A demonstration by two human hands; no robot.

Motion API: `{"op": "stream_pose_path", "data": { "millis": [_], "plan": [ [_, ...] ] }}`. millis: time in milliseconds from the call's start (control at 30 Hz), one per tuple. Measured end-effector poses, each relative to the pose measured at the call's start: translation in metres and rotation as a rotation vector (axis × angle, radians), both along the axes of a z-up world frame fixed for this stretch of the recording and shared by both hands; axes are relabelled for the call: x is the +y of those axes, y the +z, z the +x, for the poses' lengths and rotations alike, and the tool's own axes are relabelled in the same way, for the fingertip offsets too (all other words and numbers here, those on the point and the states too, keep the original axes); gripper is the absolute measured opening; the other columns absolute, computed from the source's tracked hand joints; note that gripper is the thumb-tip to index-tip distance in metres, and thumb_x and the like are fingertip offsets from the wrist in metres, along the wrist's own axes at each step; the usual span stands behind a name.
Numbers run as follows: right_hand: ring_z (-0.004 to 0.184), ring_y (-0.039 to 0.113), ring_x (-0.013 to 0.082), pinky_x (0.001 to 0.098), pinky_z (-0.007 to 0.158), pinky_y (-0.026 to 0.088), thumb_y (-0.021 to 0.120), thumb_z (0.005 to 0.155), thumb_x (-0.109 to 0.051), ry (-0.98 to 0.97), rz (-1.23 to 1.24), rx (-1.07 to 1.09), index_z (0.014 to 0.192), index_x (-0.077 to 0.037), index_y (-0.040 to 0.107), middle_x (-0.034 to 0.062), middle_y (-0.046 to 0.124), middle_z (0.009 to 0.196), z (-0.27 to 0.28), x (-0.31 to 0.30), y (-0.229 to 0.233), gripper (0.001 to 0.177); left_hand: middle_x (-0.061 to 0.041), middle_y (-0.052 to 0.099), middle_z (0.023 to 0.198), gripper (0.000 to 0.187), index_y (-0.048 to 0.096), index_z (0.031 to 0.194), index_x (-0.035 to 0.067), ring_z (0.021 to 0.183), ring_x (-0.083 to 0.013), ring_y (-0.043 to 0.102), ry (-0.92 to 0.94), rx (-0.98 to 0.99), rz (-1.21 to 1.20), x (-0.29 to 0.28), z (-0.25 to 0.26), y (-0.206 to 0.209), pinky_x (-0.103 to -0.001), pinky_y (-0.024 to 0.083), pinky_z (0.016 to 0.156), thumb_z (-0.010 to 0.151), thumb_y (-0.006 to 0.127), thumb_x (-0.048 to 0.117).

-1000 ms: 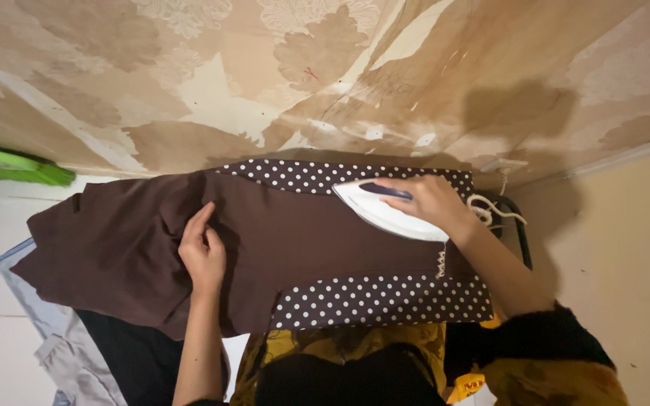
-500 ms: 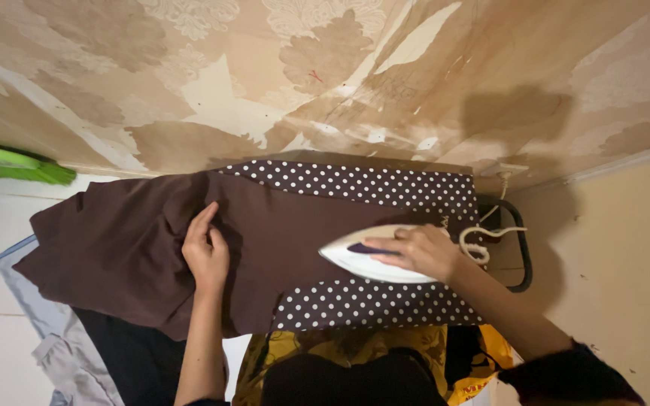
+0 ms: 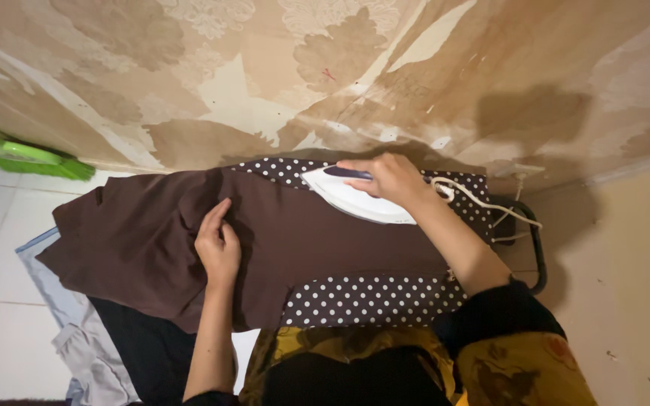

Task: The person irons a brown garment on a polka-dotted ironing board. They repeatedly smooth the fabric with their hands, reposition the garment, and use a white iron to press different sections until the garment appears flat.

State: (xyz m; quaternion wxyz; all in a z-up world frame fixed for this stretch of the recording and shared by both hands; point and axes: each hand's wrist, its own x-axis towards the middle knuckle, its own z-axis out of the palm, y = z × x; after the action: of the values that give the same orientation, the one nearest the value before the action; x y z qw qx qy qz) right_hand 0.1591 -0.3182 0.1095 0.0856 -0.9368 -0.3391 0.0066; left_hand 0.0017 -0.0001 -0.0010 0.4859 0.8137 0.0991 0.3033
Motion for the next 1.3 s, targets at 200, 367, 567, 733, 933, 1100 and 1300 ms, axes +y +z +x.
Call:
{"op": "stream_pose_path", "data": {
  "millis": [200,367,567,733,933,1100,1300],
  "plan": [
    [0.050,0.066,0.0161,0.0344,0.055,0.057,0.056,0.102,-0.043,0.100,-0.029,0.336,0.139,-0.031,0.062,0.0104,0.077,0.094,-0.064,-0.018,-0.012,0.040,-0.019,0.071,0.126,0.043,0.070,0.124,0.000,0.119,-0.0331,0.069,-0.006,-0.007,0.006,0.000,-0.002,0.001,-0.037,0.052,0.103,0.088,0.050,-0.010],
    [0.056,0.068,0.0198,0.0345,0.055,0.062,0.055,0.097,-0.047,0.330,-0.190,0.251,0.145,-0.035,0.058,0.0180,0.076,0.090,-0.128,-0.041,-0.022,0.050,-0.020,0.071,0.126,0.042,0.071,0.124,0.001,0.118,-0.0330,0.069,0.001,-0.011,0.014,-0.001,0.000,0.000,-0.037,0.053,0.101,0.089,0.050,-0.010],
    [0.056,0.069,0.0219,0.0321,0.046,0.055,0.046,0.107,-0.044,0.293,-0.104,0.173,0.147,-0.027,0.056,0.0255,0.073,0.103,-0.109,-0.017,-0.033,0.044,-0.019,0.071,0.126,0.042,0.071,0.124,0.000,0.116,-0.0324,0.070,0.009,0.004,-0.005,-0.002,-0.001,0.000,-0.036,0.053,0.100,0.089,0.050,-0.010],
    [0.057,0.072,0.0229,0.0366,0.042,0.059,0.051,0.099,-0.051,0.214,0.028,0.057,0.135,-0.029,0.067,0.0196,0.076,0.102,-0.055,0.033,-0.028,0.045,-0.019,0.071,0.126,0.044,0.071,0.124,0.001,0.117,-0.0324,0.070,0.004,0.007,-0.022,-0.002,0.001,0.002,-0.036,0.053,0.099,0.088,0.049,-0.010],
    [0.063,0.070,0.0303,0.0442,0.066,0.059,0.068,0.093,-0.047,0.031,0.055,-0.003,0.134,-0.029,0.069,0.0180,0.073,0.072,-0.009,0.051,-0.006,0.044,-0.020,0.070,0.126,0.043,0.071,0.125,0.001,0.119,-0.0343,0.068,-0.006,-0.010,0.030,0.000,0.000,-0.001,-0.039,0.051,0.105,0.088,0.050,-0.010],
    [0.058,0.070,0.0287,0.0418,0.064,0.061,0.069,0.092,-0.045,0.096,0.102,0.132,0.130,-0.033,0.072,0.0141,0.078,0.094,-0.031,0.033,-0.011,0.040,-0.020,0.070,0.126,0.043,0.070,0.125,0.001,0.118,-0.0351,0.068,-0.023,-0.008,0.077,0.000,0.001,-0.004,-0.039,0.051,0.104,0.088,0.051,-0.009],
    [0.068,0.074,0.0218,0.0313,0.060,0.064,0.056,0.103,-0.041,0.321,0.056,0.142,0.141,-0.035,0.062,0.0135,0.075,0.108,-0.115,-0.026,-0.031,0.039,-0.017,0.066,0.134,0.036,0.065,0.135,0.002,0.128,-0.0375,0.055,-0.025,0.129,0.377,0.001,0.025,-0.010,-0.045,0.043,0.113,0.101,0.059,0.008]
  ]
}}
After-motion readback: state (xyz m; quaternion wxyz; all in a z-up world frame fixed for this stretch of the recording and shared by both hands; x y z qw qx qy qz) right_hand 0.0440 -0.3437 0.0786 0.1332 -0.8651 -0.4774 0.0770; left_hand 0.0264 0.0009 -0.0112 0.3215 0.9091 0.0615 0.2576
